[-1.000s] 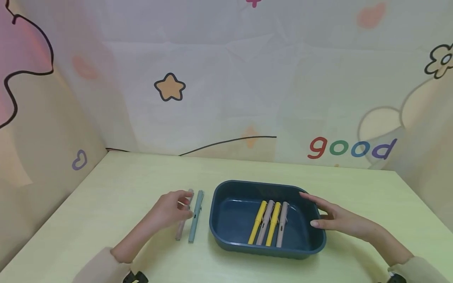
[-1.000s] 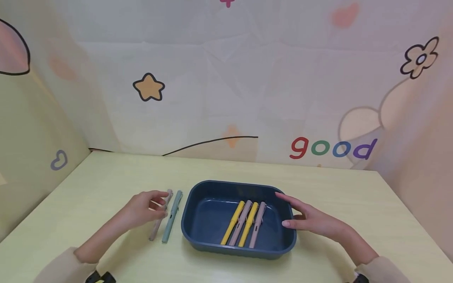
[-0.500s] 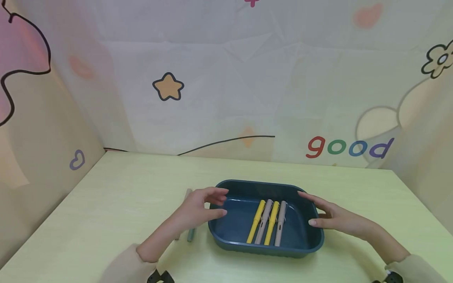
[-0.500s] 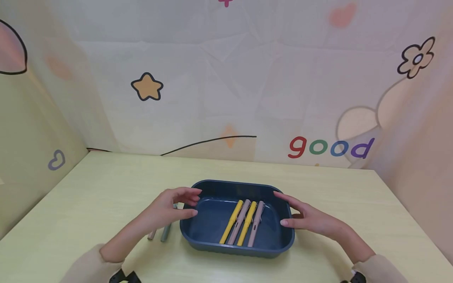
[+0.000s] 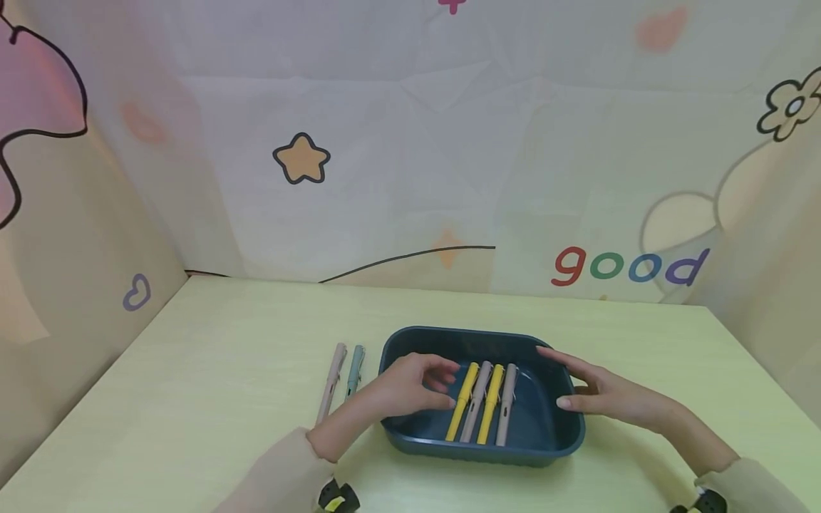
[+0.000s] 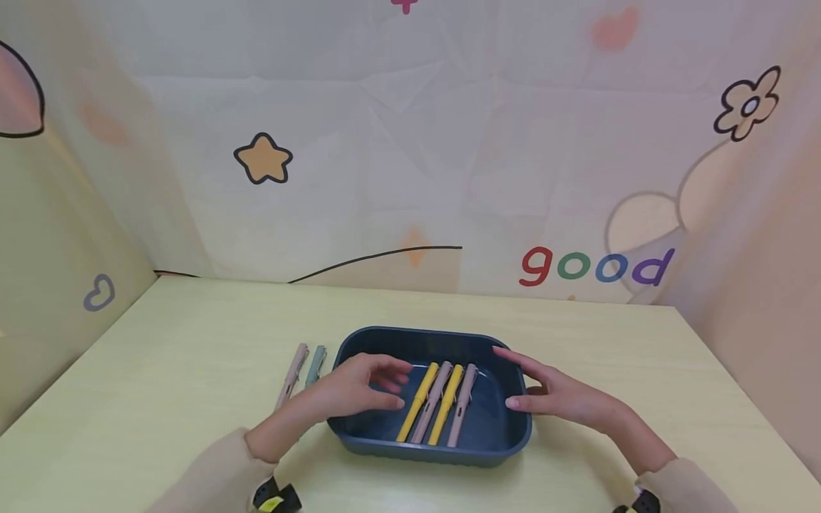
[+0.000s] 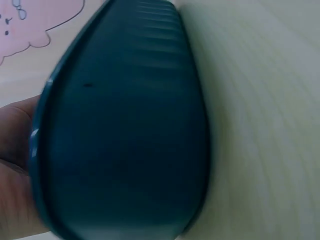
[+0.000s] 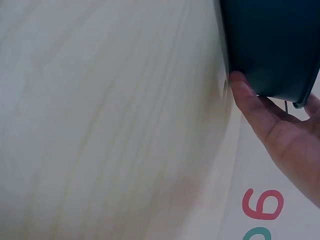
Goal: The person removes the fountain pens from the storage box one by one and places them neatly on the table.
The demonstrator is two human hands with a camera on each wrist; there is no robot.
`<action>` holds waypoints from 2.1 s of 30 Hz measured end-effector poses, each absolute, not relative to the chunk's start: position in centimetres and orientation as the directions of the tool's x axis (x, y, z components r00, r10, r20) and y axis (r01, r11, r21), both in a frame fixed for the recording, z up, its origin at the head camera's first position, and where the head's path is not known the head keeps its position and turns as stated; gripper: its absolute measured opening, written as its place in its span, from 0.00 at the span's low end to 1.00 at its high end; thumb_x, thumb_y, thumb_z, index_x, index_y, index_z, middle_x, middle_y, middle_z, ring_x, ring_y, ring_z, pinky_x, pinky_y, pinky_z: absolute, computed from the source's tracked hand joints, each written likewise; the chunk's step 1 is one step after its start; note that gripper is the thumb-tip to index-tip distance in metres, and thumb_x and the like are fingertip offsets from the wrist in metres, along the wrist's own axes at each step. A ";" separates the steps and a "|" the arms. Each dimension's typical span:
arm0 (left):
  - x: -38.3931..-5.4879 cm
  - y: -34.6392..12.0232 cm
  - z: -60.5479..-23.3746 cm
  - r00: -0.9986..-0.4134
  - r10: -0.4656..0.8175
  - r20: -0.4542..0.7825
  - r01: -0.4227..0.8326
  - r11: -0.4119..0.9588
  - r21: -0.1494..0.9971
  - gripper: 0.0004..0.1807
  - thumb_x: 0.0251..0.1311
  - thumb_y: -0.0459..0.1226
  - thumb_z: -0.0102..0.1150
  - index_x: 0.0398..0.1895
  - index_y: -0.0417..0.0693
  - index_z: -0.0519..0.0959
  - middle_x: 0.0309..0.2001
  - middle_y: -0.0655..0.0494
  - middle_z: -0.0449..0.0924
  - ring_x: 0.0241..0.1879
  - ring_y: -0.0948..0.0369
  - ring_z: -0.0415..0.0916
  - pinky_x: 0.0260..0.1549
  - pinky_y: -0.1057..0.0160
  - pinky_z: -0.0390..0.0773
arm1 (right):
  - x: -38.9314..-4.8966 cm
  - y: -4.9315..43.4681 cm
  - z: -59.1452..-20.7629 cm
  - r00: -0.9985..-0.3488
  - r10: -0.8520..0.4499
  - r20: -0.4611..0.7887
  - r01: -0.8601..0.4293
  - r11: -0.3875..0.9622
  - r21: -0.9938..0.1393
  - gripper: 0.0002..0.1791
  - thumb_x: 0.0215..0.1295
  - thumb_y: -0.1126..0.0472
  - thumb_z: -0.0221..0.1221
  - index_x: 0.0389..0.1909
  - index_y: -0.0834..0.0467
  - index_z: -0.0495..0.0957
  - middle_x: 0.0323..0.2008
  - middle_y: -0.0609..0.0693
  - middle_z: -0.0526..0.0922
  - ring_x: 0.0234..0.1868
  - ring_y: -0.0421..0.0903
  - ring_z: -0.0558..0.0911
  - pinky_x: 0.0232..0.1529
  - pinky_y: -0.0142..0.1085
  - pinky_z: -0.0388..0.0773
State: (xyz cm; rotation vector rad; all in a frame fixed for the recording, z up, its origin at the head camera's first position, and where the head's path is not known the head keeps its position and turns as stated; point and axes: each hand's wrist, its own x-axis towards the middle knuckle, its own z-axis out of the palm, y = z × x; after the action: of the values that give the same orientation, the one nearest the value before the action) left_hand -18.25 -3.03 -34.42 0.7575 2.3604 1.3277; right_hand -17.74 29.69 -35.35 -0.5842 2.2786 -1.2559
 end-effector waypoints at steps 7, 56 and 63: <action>-18.6 -1.5 -35.1 -0.816 0.570 -0.097 0.255 0.505 0.824 0.25 0.47 0.31 0.65 0.52 0.38 0.74 0.40 0.53 0.77 0.36 0.61 0.76 0.36 0.67 0.77 | -17.9 29.5 -35.3 -0.802 -0.562 -0.201 -0.134 0.497 -0.857 0.38 0.64 0.60 0.52 0.71 0.53 0.44 0.68 0.68 0.38 0.64 0.73 0.44 0.54 0.60 0.64; -18.1 -0.3 -35.2 -0.915 0.375 -0.148 0.187 0.720 0.668 0.07 0.43 0.32 0.66 0.23 0.37 0.78 0.12 0.58 0.66 0.12 0.65 0.66 0.12 0.73 0.68 | -17.9 29.2 -35.5 -0.786 -0.580 -0.213 -0.123 0.485 -0.866 0.37 0.64 0.60 0.52 0.71 0.51 0.45 0.68 0.68 0.38 0.63 0.74 0.45 0.54 0.59 0.65; -18.9 -1.2 -34.0 -0.921 0.382 -0.076 0.182 0.597 0.782 0.23 0.44 0.28 0.65 0.48 0.33 0.75 0.28 0.53 0.76 0.23 0.62 0.76 0.17 0.69 0.77 | -18.2 29.5 -35.4 -0.789 -0.583 -0.194 -0.149 0.488 -0.860 0.37 0.64 0.60 0.51 0.70 0.52 0.44 0.68 0.69 0.38 0.62 0.75 0.48 0.53 0.60 0.65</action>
State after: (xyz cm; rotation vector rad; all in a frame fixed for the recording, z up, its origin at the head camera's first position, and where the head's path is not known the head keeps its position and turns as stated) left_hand -18.90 -1.18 -34.04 0.4656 2.5896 1.2282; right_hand -18.16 29.47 -35.39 -0.6041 2.2708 -1.2477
